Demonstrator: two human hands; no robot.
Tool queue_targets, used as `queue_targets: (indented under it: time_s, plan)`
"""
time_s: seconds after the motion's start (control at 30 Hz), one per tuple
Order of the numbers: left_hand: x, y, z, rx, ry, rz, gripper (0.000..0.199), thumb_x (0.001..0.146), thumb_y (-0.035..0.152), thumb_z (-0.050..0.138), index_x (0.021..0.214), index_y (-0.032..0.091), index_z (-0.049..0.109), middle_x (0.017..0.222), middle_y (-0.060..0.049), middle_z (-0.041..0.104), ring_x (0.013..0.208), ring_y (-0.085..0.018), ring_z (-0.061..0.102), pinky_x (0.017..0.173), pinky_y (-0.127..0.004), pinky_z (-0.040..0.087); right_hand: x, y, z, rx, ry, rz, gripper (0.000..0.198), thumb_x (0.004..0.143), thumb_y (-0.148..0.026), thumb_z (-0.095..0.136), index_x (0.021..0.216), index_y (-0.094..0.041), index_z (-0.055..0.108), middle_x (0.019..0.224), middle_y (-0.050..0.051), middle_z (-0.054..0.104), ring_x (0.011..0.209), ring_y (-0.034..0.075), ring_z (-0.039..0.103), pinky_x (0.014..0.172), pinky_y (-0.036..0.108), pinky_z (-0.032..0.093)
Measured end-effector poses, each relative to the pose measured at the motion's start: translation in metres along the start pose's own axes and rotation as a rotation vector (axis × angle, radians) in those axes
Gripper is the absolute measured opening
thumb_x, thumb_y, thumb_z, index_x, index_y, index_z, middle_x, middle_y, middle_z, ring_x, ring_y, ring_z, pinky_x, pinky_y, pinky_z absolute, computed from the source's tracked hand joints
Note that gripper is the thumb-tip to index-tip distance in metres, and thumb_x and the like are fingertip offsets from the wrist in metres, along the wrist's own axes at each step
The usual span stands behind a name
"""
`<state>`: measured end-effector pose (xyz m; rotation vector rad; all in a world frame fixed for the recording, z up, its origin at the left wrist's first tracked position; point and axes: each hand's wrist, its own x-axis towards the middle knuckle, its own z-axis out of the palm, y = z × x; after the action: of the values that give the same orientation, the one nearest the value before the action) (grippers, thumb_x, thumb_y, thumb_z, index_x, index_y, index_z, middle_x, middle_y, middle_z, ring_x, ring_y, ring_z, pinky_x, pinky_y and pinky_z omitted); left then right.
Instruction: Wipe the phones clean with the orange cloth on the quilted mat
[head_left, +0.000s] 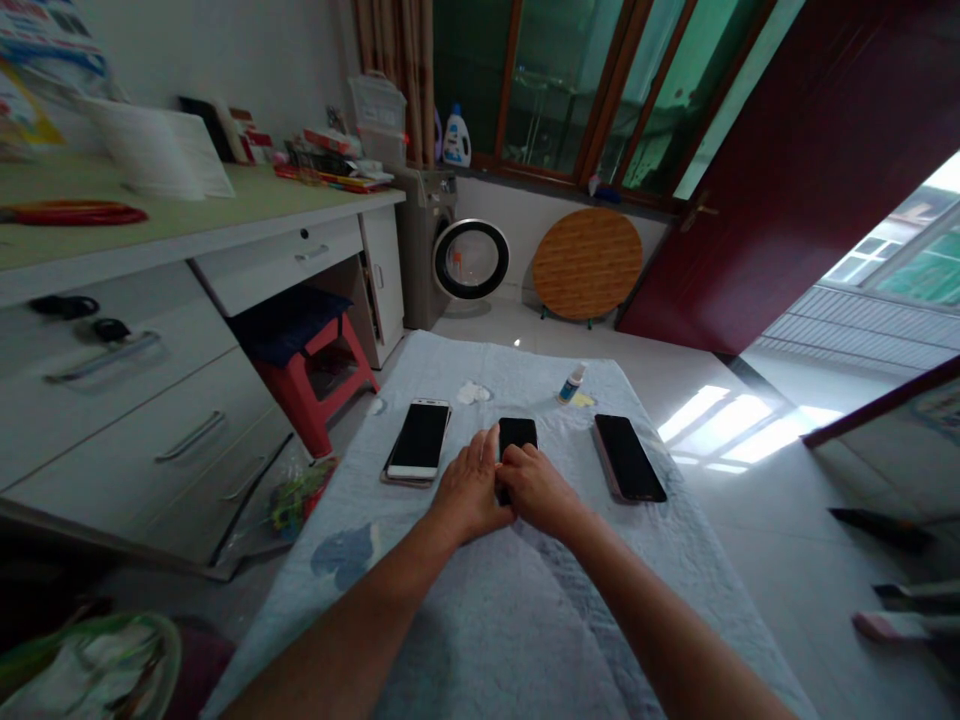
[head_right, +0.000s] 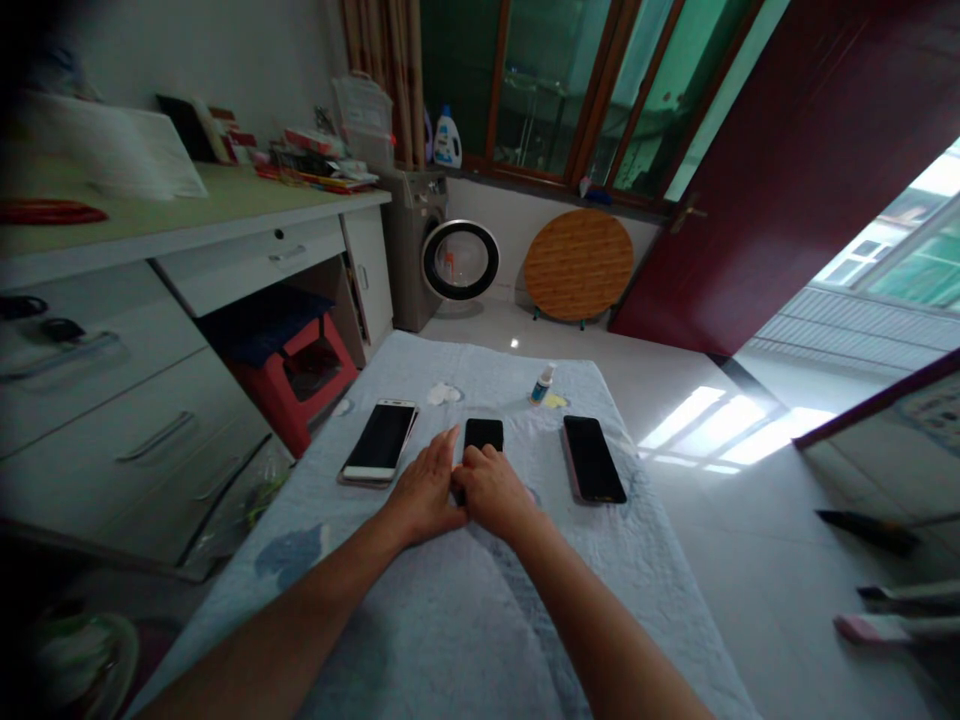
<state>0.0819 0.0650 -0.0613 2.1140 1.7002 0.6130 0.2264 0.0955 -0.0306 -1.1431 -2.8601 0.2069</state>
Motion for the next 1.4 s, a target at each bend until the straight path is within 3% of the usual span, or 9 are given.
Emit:
queue_targets:
  time_s: [0.3, 0.5, 0.8, 1.2, 1.4]
  plan:
    - [-0.001, -0.001, -0.001, 0.036, -0.008, 0.026, 0.104, 0.067, 0.030, 0.064, 0.148, 0.018, 0.000, 0.152, -0.018, 0.024, 0.138, -0.033, 0.030, 0.107, -0.045, 0.034, -0.009, 0.003, -0.007, 0.103, -0.082, -0.079, 0.019, 0.086, -0.015, 0.058, 0.089, -0.025, 0.074, 0.089, 0.004, 0.055, 0.083, 0.016, 0.043, 0.076, 0.028, 0.031]
    - [-0.001, -0.006, 0.001, 0.021, -0.028, 0.044, 0.110, 0.068, 0.046, 0.071, 0.147, 0.020, 0.000, 0.153, -0.018, 0.025, 0.140, -0.034, 0.026, 0.110, -0.049, 0.029, 0.022, 0.019, -0.005, 0.055, -0.021, 0.034, 0.022, 0.090, -0.018, 0.054, 0.094, -0.024, 0.074, 0.092, 0.006, 0.056, 0.086, 0.017, 0.045, 0.079, 0.028, 0.033]
    - [-0.001, -0.002, -0.005, 0.014, -0.016, 0.057, 0.111, 0.066, 0.044, 0.073, 0.146, 0.019, 0.000, 0.152, -0.019, 0.025, 0.137, -0.035, 0.031, 0.109, -0.050, 0.032, 0.065, 0.036, -0.003, -0.069, 0.029, 0.186, 0.029, 0.097, -0.022, 0.042, 0.102, -0.016, 0.070, 0.098, 0.012, 0.059, 0.093, 0.019, 0.050, 0.085, 0.030, 0.035]
    - [-0.001, -0.002, 0.000, -0.005, 0.018, 0.038, 0.111, 0.066, 0.037, 0.071, 0.146, 0.021, -0.002, 0.150, -0.018, 0.028, 0.137, -0.034, 0.032, 0.107, -0.047, 0.035, 0.009, 0.009, -0.006, 0.072, -0.068, 0.002, 0.017, 0.086, -0.014, 0.057, 0.086, -0.020, 0.073, 0.087, 0.006, 0.056, 0.083, 0.016, 0.047, 0.075, 0.027, 0.033]
    - [0.000, 0.001, 0.000, 0.053, 0.015, 0.018, 0.103, 0.068, 0.027, 0.063, 0.148, 0.016, -0.002, 0.151, -0.020, 0.025, 0.135, -0.034, 0.034, 0.104, -0.045, 0.037, 0.003, 0.004, -0.009, 0.153, -0.171, -0.118, 0.022, 0.085, -0.007, 0.056, 0.085, -0.020, 0.074, 0.085, 0.004, 0.057, 0.082, 0.015, 0.048, 0.077, 0.027, 0.033]
